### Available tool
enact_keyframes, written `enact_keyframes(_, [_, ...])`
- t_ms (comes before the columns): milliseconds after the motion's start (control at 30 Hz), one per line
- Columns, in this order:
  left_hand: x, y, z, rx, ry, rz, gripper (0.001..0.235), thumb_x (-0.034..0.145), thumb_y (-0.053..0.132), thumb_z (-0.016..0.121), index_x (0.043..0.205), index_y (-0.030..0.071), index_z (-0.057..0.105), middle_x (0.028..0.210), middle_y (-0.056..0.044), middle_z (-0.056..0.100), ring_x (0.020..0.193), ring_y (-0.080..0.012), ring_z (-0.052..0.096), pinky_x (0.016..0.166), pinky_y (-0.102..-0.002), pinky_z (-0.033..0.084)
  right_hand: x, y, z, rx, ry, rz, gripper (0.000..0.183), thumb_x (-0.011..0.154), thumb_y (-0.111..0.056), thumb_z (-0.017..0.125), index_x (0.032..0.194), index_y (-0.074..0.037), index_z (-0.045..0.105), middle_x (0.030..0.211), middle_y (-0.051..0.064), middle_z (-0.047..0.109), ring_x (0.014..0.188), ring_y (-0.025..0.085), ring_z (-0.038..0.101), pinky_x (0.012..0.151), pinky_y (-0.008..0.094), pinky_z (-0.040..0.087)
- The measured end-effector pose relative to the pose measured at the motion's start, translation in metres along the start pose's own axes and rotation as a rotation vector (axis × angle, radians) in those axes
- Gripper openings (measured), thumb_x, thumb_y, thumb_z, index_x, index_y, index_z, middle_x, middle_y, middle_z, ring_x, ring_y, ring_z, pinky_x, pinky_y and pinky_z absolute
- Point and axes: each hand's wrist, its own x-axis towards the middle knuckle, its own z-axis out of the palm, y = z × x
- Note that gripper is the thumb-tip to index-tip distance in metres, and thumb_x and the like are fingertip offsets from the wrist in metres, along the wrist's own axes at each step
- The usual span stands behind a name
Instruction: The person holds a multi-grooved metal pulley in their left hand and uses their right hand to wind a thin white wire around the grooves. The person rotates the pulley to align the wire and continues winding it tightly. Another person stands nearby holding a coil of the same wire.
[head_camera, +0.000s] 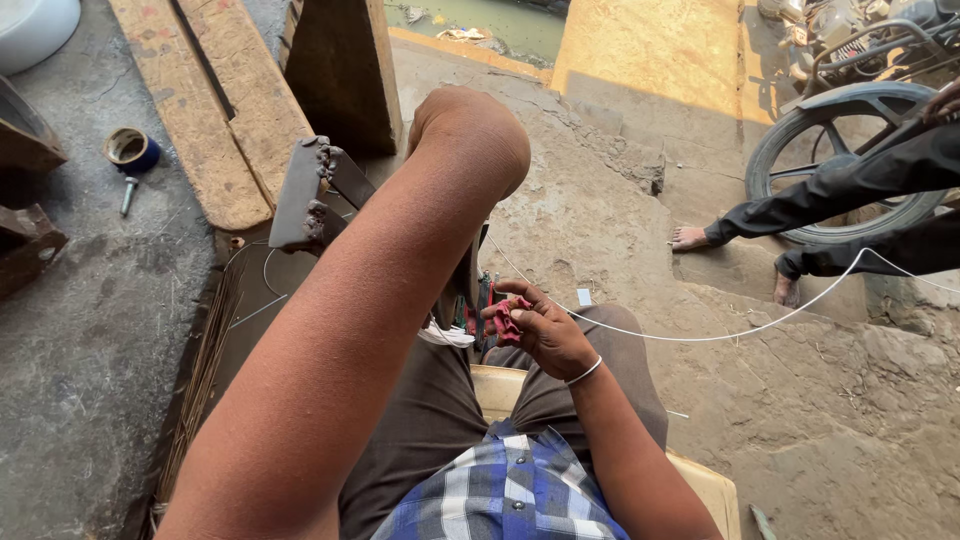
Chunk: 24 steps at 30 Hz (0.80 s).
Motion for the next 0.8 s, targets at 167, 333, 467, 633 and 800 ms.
enact_keyframes(167, [-0.001,-0.006,0.003,0.007,0.022,0.001,0.030,0.090,0.022,0.074,0.117,0.007,0.077,0.112,-0.025,0.074,0.092,-0.0342,0.077,0.069,-0.046,0.063,0.010,0.008,-0.008,-0.078,0.018,0.032,0.035,0.099,-0.002,0.051,0.133,-0.002,0.054,0.124,0.012,0.072,0.099,0.015,0.067,0.095,0.031,0.055])
enact_keyframes(333, [-0.003,-0.005,0.004,0.023,0.036,0.021,0.029,0.090,0.020,0.074,0.117,0.009,0.078,0.112,-0.024,0.074,0.092,-0.0335,0.077,0.070,-0.045,0.063,0.011,0.022,-0.021,-0.150,0.027,-0.043,0.027,0.100,-0.001,0.059,0.127,0.000,0.060,0.112,0.009,0.070,0.099,0.015,0.068,0.092,0.032,0.057])
enact_keyframes(467, [-0.003,-0.003,0.003,0.008,0.012,0.012,0.029,0.090,0.021,0.075,0.117,0.009,0.078,0.113,-0.023,0.074,0.093,-0.0336,0.077,0.070,-0.045,0.063,0.014,0.030,-0.030,-0.178,0.143,-0.040,0.025,0.101,-0.006,0.062,0.124,0.003,0.067,0.102,0.006,0.070,0.087,0.014,0.067,0.080,0.028,0.056])
enact_keyframes(633, [-0.004,-0.003,0.003,0.019,-0.008,0.006,0.030,0.091,0.021,0.074,0.117,0.007,0.078,0.113,-0.024,0.075,0.093,-0.0333,0.077,0.068,-0.044,0.064,0.013,0.030,-0.029,-0.308,0.205,-0.027,0.024,0.096,-0.008,0.065,0.120,-0.003,0.066,0.098,0.003,0.071,0.083,0.010,0.066,0.071,0.026,0.053])
enact_keyframes(800, [-0.009,-0.003,0.002,0.004,-0.023,0.018,0.030,0.091,0.022,0.074,0.117,0.007,0.078,0.114,-0.023,0.074,0.093,-0.0321,0.077,0.068,-0.043,0.063,0.013,0.035,-0.029,-0.409,0.115,-0.126,0.016,0.091,-0.001,0.071,0.107,0.003,0.071,0.092,0.006,0.072,0.083,0.011,0.066,0.075,0.026,0.053])
